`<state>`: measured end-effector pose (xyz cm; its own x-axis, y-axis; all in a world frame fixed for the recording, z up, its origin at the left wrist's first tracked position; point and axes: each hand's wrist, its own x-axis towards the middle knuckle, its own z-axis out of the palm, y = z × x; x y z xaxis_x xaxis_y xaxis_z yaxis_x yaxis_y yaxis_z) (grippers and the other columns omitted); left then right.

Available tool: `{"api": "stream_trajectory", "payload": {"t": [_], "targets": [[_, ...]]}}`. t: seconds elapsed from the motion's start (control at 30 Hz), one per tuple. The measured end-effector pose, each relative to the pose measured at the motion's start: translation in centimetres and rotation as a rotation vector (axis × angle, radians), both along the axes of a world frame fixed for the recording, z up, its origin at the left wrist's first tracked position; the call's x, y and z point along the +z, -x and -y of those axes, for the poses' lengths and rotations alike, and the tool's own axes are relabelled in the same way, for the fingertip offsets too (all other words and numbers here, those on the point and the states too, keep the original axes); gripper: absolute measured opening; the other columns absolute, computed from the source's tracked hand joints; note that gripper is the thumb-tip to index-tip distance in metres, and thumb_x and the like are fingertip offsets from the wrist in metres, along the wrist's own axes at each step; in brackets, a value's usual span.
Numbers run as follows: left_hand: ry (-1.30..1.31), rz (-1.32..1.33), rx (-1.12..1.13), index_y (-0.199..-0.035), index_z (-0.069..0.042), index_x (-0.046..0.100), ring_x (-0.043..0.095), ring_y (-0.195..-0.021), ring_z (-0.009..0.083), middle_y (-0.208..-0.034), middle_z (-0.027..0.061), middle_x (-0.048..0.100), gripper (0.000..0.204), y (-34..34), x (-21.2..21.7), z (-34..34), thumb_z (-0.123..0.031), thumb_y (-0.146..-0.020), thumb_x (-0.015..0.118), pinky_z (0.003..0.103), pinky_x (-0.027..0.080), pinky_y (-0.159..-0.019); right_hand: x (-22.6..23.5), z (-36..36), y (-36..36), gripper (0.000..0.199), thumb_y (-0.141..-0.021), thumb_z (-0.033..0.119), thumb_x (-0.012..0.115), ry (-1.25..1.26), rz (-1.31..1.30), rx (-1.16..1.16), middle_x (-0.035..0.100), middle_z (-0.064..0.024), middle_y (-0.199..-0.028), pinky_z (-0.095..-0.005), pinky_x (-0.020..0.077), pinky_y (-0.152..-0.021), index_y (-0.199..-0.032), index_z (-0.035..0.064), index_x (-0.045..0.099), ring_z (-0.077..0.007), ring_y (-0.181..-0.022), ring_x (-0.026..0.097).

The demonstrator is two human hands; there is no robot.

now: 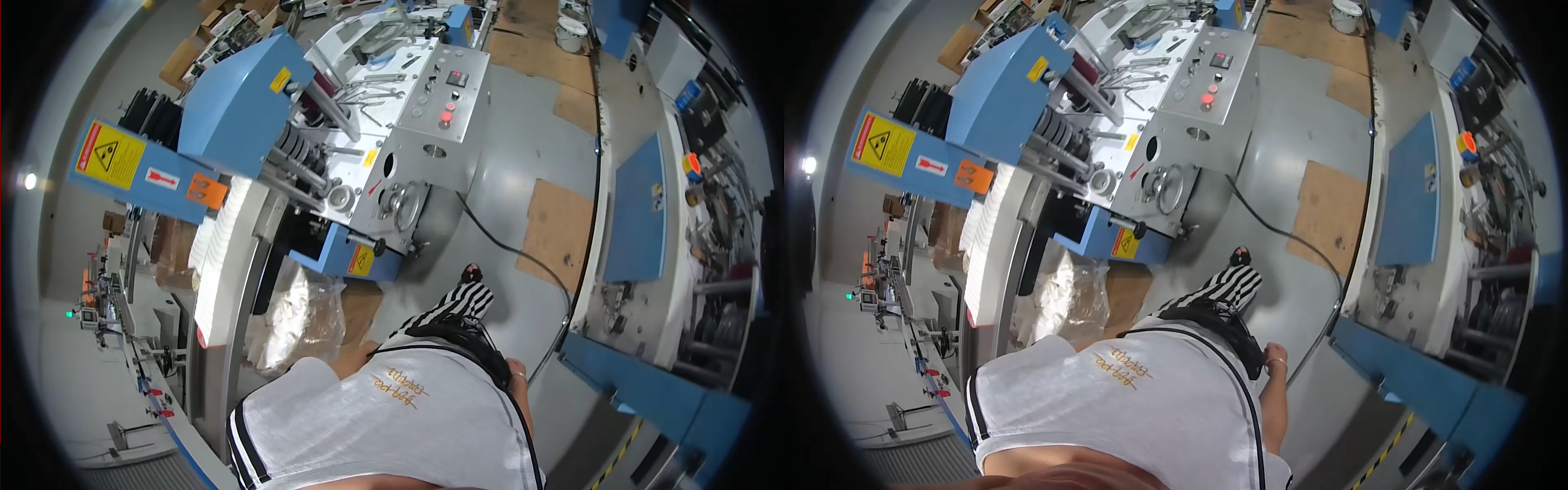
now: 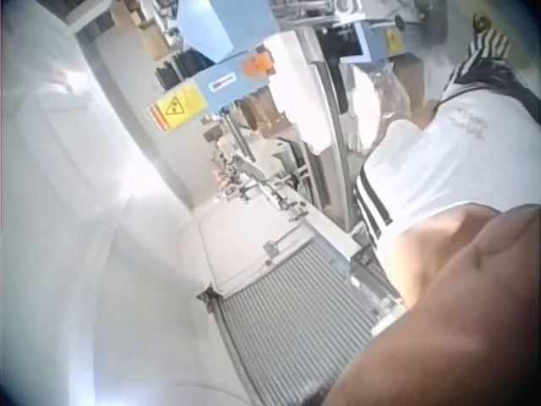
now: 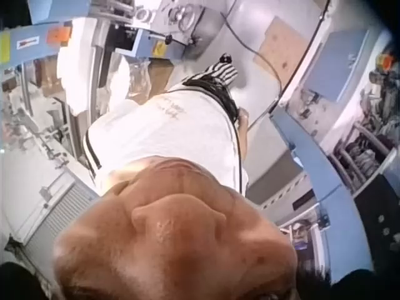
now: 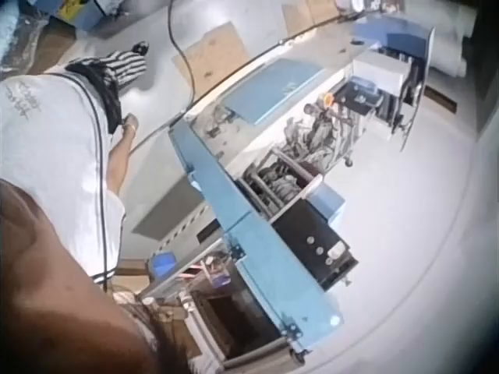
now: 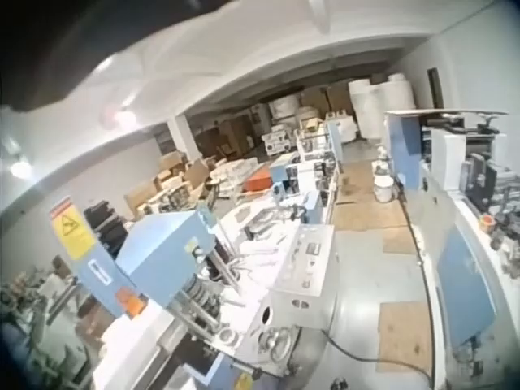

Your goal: Transferring and organizing stacks of paper between industrial machines and conveyor belts in a mill.

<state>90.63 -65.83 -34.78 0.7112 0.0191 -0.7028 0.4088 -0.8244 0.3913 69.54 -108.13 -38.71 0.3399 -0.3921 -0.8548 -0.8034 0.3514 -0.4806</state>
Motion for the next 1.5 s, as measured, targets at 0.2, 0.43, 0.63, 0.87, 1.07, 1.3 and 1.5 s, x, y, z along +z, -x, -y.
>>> {"api": "stream_trajectory", "payload": {"t": [0.2,0.43,0.63,0.87,1.07,1.3,1.5], "targets": [[-0.084,-0.009,0.092,-0.072,-0.002,0.061,0.058,-0.057,0.0294,-0.069,0.0183,0.06,0.021,-0.6,0.6,1.1,-0.016,-0.079,0.046,0.045,0.045,-0.056,-2.1,6.5,-8.0,0.017,-0.083,0.023,0.055,-0.086,0.045,-0.123,0.056,-0.0046,-0.061,-0.0274,0.0394,-0.042,-0.078,0.0071,0.059,-0.0142,-0.047,0.05],[-0.254,-0.05,0.189,-0.072,-0.002,0.061,0.058,-0.058,0.0295,-0.069,0.0182,0.06,0.022,2.2,6.6,-1.2,-0.016,-0.079,0.046,0.045,0.045,-0.056,-3.2,11.2,-16.3,0.018,-0.087,0.027,0.057,-0.231,0.049,-0.245,0.055,-0.0013,-0.063,-0.0252,0.0426,-0.045,-0.079,0.0114,0.055,-0.0132,-0.053,0.054],[-0.336,-0.05,0.277,-0.072,-0.002,0.061,0.058,-0.058,0.0297,-0.07,0.0181,0.06,0.022,3.6,9.2,0.9,-0.016,-0.079,0.046,0.045,0.045,-0.056,-4.5,14.3,-20.1,0.014,-0.087,0.024,0.057,-0.326,-0.108,-0.049,0.052,-0.0002,-0.061,-0.0284,0.0377,-0.043,-0.08,0.0118,0.053,-0.0129,-0.05,0.048],[-0.457,-0.055,0.278,-0.072,-0.002,0.061,0.058,-0.059,0.0298,-0.07,0.018,0.061,0.022,0.3,11.3,3.0,-0.016,-0.079,0.045,0.045,0.045,-0.057,-6.0,19.0,-27.8,0.019,-0.085,0.025,0.054,-0.22,-0.065,0.253,0.05,-0.0003,-0.058,-0.023,0.0337,-0.039,-0.072,0.0107,0.055,-0.0101,-0.046,0.045],[-0.561,-0.136,0.221,-0.072,-0.003,0.061,0.058,-0.06,0.03,-0.07,0.0179,0.061,0.022,-1.0,13.1,3.4,-0.017,-0.08,0.045,0.045,0.045,-0.057,-5.7,18.9,-32.0,0.021,-0.091,0.027,0.055,-0.245,0.076,0.3,0.055,0.0018,-0.066,-0.0212,0.0358,-0.045,-0.087,0.0074,0.06,-0.0061,-0.052,0.046],[-0.632,-0.139,0.226,-0.072,-0.003,0.061,0.058,-0.06,0.0301,-0.071,0.0178,0.061,0.022,-1.8,13.3,3.3,-0.017,-0.08,0.045,0.045,0.045,-0.057,-7.4,17.6,-28.3,0.018,-0.091,0.027,0.058,-0.354,-0.041,0.376,0.052,0.0027,-0.065,-0.0209,0.0357,-0.046,-0.087,0.0093,0.058,-0.0069,-0.053,0.046],[-0.651,-0.091,0.219,-0.073,-0.003,0.061,0.059,-0.061,0.0303,-0.071,0.0177,0.061,0.022,-2.5,12.8,2.0,-0.017,-0.08,0.045,0.045,0.045,-0.058,-6.2,18.3,-30.9,0.018,-0.092,0.026,0.056,-0.369,-0.026,0.416,0.052,0.0026,-0.065,-0.0213,0.0371,-0.048,-0.087,0.009,0.058,-0.0071,-0.054,0.045]]}}
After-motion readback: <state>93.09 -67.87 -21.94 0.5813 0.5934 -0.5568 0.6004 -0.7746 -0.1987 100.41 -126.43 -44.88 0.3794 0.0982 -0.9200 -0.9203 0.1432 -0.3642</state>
